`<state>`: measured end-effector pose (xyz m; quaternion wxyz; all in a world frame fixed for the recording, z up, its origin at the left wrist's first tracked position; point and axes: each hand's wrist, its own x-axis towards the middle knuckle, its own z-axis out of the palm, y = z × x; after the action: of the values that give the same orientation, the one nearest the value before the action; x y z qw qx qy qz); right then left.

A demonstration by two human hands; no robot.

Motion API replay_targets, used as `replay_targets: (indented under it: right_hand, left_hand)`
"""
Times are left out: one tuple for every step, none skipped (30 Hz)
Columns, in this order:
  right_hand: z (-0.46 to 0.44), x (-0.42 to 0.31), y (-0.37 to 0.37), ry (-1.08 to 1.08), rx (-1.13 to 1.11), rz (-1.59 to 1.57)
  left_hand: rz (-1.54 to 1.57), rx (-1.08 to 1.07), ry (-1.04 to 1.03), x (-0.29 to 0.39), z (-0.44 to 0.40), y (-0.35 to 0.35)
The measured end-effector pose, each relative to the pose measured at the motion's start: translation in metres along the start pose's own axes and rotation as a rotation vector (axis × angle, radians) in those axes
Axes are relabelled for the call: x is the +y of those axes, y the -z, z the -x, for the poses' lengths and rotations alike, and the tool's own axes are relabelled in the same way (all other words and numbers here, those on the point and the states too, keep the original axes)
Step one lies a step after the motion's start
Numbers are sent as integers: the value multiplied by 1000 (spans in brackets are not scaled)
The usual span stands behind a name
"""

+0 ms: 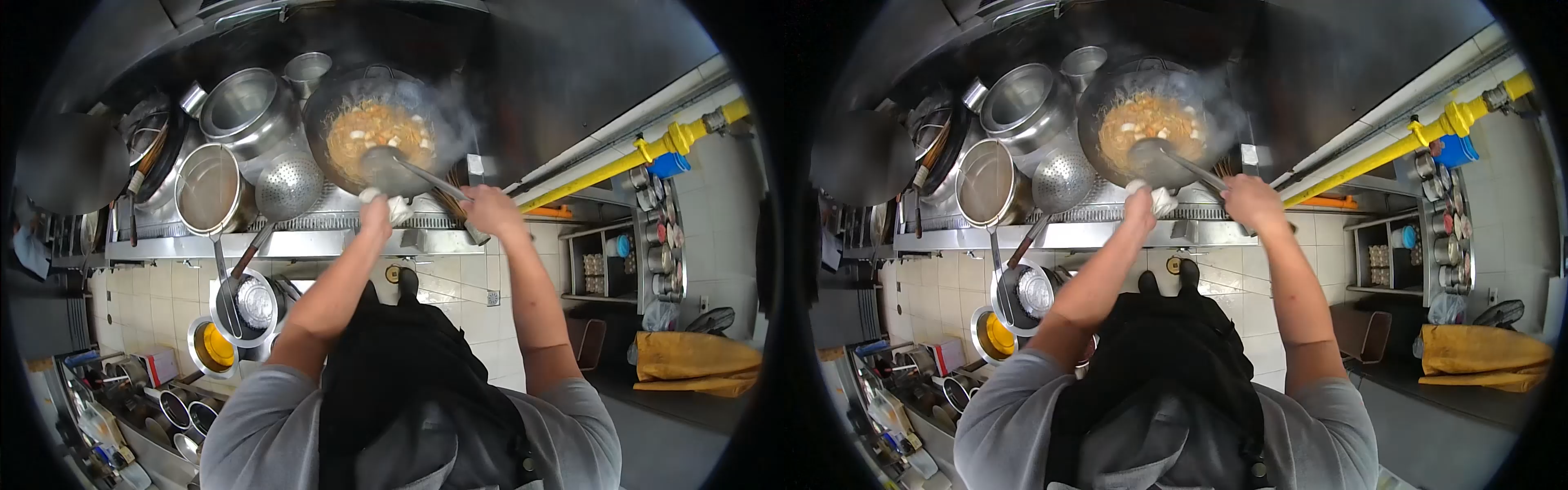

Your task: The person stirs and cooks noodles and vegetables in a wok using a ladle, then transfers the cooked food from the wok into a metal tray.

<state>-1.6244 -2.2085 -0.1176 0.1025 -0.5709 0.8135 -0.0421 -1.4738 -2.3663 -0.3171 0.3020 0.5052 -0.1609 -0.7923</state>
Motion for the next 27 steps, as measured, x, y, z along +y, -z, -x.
replay_targets:
  right_hand:
    - [-6, -9, -12, -122, 15, -6]
    - [-11, -15, -25, -244, 25, -10]
    - [-4, -17, -44, -255, 102, -46]
    - [5, -9, -75, -245, 208, -104]
    - [18, 4, -104, -179, 354, -232]
    - [30, 17, -132, -29, 568, -306]
    - [40, 14, -131, -22, 573, -303]
    - [57, 7, -131, -148, 509, -459]
    - [76, -2, -132, -290, 429, -616]
    - [89, -10, -134, -314, 409, -621]
    - [87, -14, -130, -350, 414, -682]
    - [82, -18, -128, -382, 422, -743]
    - [77, -19, -134, -377, 424, -741]
    - [67, -18, -147, -354, 476, -772]
    - [57, -16, -159, -329, 527, -806]
    - [49, -15, -167, -361, 445, -768]
    - [46, -12, -186, -360, 448, -773]
    - [41, -5, -211, -364, 399, -723]
    - [35, 3, -233, -369, 353, -670]
    - [33, 6, -239, -384, 307, -619]
    - [33, 12, -243, -377, 316, -614]
    - [33, 11, -239, -372, 297, -609]
    - [31, 8, -232, -366, 277, -606]
    - [34, 5, -228, -351, 287, -641]
    - [33, 1, -224, -350, 282, -639]
    - [33, -4, -221, -350, 326, -640]
    - [31, -9, -218, -348, 371, -641]
  left_hand:
    - [-64, 5, -79, -10, -7, 7]
    - [-48, -32, -172, -35, -10, 24]
    - [-88, -42, -119, -42, 13, 35]
    - [-101, -55, -166, -57, 24, 51]
    - [-116, 24, -145, -51, 57, 48]
    - [-105, 34, -158, -48, 60, 48]
    - [-94, 46, -166, -47, 58, 46]
    - [-37, -23, -97, -36, 48, 41]
    - [13, -82, -13, -26, 33, 35]
    - [8, -59, 23, -17, 23, 24]
    - [14, -50, 38, -1, 8, 2]
    - [1, -60, 52, 3, -18, -7]
    - [-8, -69, 64, -1, -41, -11]
    - [-1, -71, 56, 0, -50, -16]
    - [23, -75, 42, 0, -58, -19]
    - [41, -78, 31, 0, -63, -19]
    - [37, -78, 27, 2, -67, -19]
    - [45, -74, 34, 6, -71, -23]
    - [53, -72, 42, 9, -73, -28]
    - [54, -80, 40, 11, -67, -30]
    - [72, -90, 47, 14, -62, -30]
    - [93, -97, 52, 19, -58, -31]
    - [100, -102, 43, 23, -61, -34]
    - [84, -118, 59, 25, -63, -34]
    - [66, -129, 80, 26, -62, -33]
    - [64, -131, 97, 27, -62, -33]
    - [70, -125, 99, 27, -61, -32]
